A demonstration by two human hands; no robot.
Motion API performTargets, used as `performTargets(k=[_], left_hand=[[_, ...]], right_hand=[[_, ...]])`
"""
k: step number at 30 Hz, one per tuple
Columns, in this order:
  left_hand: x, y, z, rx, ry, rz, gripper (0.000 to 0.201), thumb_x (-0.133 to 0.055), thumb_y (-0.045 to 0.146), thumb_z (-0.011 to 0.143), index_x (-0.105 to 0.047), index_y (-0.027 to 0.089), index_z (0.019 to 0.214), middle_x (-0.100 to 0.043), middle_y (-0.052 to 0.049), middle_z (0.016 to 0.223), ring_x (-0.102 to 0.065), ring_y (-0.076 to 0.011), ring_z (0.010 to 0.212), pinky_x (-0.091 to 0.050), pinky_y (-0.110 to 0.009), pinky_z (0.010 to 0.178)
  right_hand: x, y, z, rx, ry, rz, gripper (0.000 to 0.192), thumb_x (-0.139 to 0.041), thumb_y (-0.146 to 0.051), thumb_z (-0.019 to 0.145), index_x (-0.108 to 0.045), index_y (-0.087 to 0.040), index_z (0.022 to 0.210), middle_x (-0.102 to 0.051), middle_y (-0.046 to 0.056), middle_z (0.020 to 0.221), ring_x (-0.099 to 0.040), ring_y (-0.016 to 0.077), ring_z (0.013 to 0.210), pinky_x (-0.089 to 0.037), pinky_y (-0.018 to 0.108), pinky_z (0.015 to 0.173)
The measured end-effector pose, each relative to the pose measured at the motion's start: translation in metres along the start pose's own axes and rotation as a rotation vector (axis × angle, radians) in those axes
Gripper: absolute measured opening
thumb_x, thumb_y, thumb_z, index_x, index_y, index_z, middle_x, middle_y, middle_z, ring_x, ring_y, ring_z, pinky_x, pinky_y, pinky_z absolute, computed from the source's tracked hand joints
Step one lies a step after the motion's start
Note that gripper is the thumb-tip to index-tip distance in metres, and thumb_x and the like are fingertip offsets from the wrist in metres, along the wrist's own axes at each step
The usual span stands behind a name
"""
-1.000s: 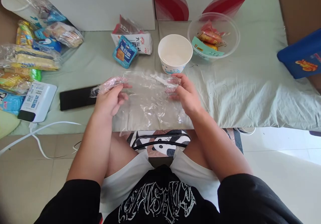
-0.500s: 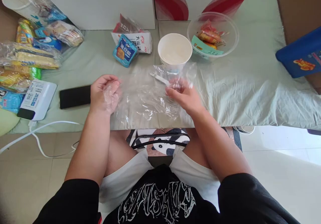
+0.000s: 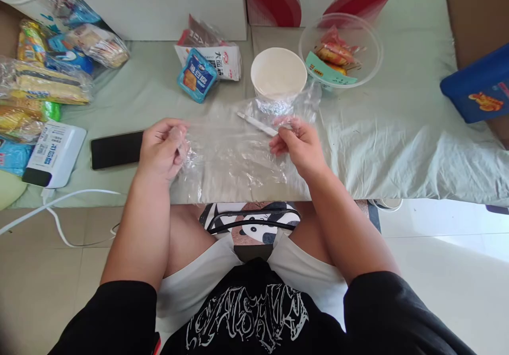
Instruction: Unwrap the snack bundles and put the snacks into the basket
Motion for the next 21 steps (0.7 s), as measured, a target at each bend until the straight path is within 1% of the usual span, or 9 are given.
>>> performTargets(k=[2, 5, 8, 11, 13, 16, 18, 19, 21], left_hand=[[0.0, 0.005, 0.001, -0.013, 0.039, -0.075, 0.018, -0.082, 0.04, 0.082, -0.071, 0.026, 0.085, -0.046, 0.008, 0.046, -0.036, -0.0069, 0.033, -0.025, -0.023, 0.035], [-0.001, 0.012, 0.002, -0.018, 0.07, -0.207, 0.009, -0.076, 0.027, 0.083, -0.067, 0.027, 0.081, -0.045, 0.008, 0.046, -0.038, -0.0086, 0.036, -0.028, -0.022, 0.037], [-0.004, 0.016, 0.002, 0.022, 0.094, -0.316, 0.021, -0.067, 0.017, 0.086, -0.058, 0.023, 0.068, -0.042, 0.007, 0.045, -0.037, -0.0085, 0.037, -0.03, -0.022, 0.038], [-0.007, 0.017, 0.001, 0.054, 0.1, -0.362, 0.035, -0.052, 0.014, 0.091, -0.05, 0.02, 0.057, -0.043, 0.003, 0.046, -0.037, -0.0088, 0.037, -0.034, -0.022, 0.039], [-0.008, 0.015, 0.003, 0.064, 0.079, -0.361, 0.038, -0.048, 0.017, 0.093, -0.051, 0.02, 0.055, -0.046, 0.001, 0.047, -0.042, -0.0097, 0.04, -0.038, -0.022, 0.041], [-0.006, 0.01, 0.006, 0.034, 0.06, -0.322, 0.033, -0.06, 0.027, 0.088, -0.05, 0.02, 0.057, -0.049, 0.002, 0.051, -0.051, -0.0093, 0.048, -0.046, -0.02, 0.048], [-0.004, 0.008, 0.006, 0.015, 0.057, -0.269, 0.028, -0.074, 0.027, 0.076, -0.052, 0.02, 0.061, -0.051, 0.004, 0.056, -0.058, -0.0095, 0.054, -0.051, -0.019, 0.051], [-0.003, 0.006, 0.006, 0.027, 0.048, -0.235, 0.026, -0.079, 0.025, 0.069, -0.054, 0.02, 0.065, -0.053, 0.005, 0.06, -0.062, -0.0102, 0.058, -0.052, -0.019, 0.051], [-0.002, 0.004, 0.004, 0.077, 0.023, -0.158, 0.031, -0.084, 0.02, 0.058, -0.059, 0.021, 0.075, -0.061, 0.005, 0.072, -0.066, -0.0113, 0.061, -0.049, -0.018, 0.046]], right_hand=[[0.002, -0.001, 0.001, 0.034, 0.021, 0.025, 0.038, -0.079, -0.053, 0.078, -0.066, -0.027, 0.101, -0.065, -0.004, 0.065, -0.06, 0.0105, 0.05, -0.051, 0.025, 0.049], [0.003, -0.003, 0.001, 0.066, 0.002, 0.079, 0.036, -0.081, -0.05, 0.076, -0.065, -0.03, 0.101, -0.072, -0.003, 0.089, -0.063, 0.0096, 0.057, -0.051, 0.025, 0.05], [0.004, -0.007, 0.001, 0.093, -0.01, 0.163, 0.032, -0.085, -0.044, 0.069, -0.063, -0.025, 0.082, -0.07, -0.001, 0.113, -0.063, 0.0083, 0.061, -0.049, 0.026, 0.049], [0.007, -0.009, 0.002, 0.104, -0.014, 0.215, 0.04, -0.088, -0.038, 0.063, -0.053, -0.021, 0.065, -0.067, 0.0, 0.116, -0.058, 0.0059, 0.055, -0.047, 0.027, 0.047], [0.011, -0.01, 0.004, 0.134, -0.008, 0.209, 0.045, -0.09, -0.038, 0.062, -0.048, -0.019, 0.061, -0.067, 0.001, 0.115, -0.058, 0.0069, 0.057, -0.047, 0.028, 0.05], [0.017, -0.008, 0.008, 0.165, -0.006, 0.169, 0.046, -0.082, -0.052, 0.072, -0.049, -0.02, 0.064, -0.067, 0.004, 0.111, -0.064, 0.0142, 0.069, -0.051, 0.033, 0.058], [0.017, -0.005, 0.01, 0.121, -0.015, 0.14, 0.049, -0.07, -0.063, 0.081, -0.051, -0.021, 0.065, -0.066, 0.006, 0.106, -0.065, 0.0163, 0.072, -0.053, 0.034, 0.061], [0.017, -0.004, 0.011, 0.091, -0.01, 0.118, 0.049, -0.068, -0.063, 0.083, -0.052, -0.021, 0.065, -0.066, 0.006, 0.104, -0.064, 0.0153, 0.071, -0.053, 0.033, 0.061], [0.015, -0.005, 0.008, 0.038, 0.005, 0.053, 0.038, -0.075, -0.052, 0.078, -0.055, -0.021, 0.07, -0.066, 0.004, 0.101, -0.059, 0.0107, 0.067, -0.051, 0.028, 0.059]])
Point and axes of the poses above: each hand's wrist, its own z-axis towards the middle knuckle, its own x-axis out of the back of the hand, y = z × x, the point moved 5 cm from there along z, towards the middle knuckle
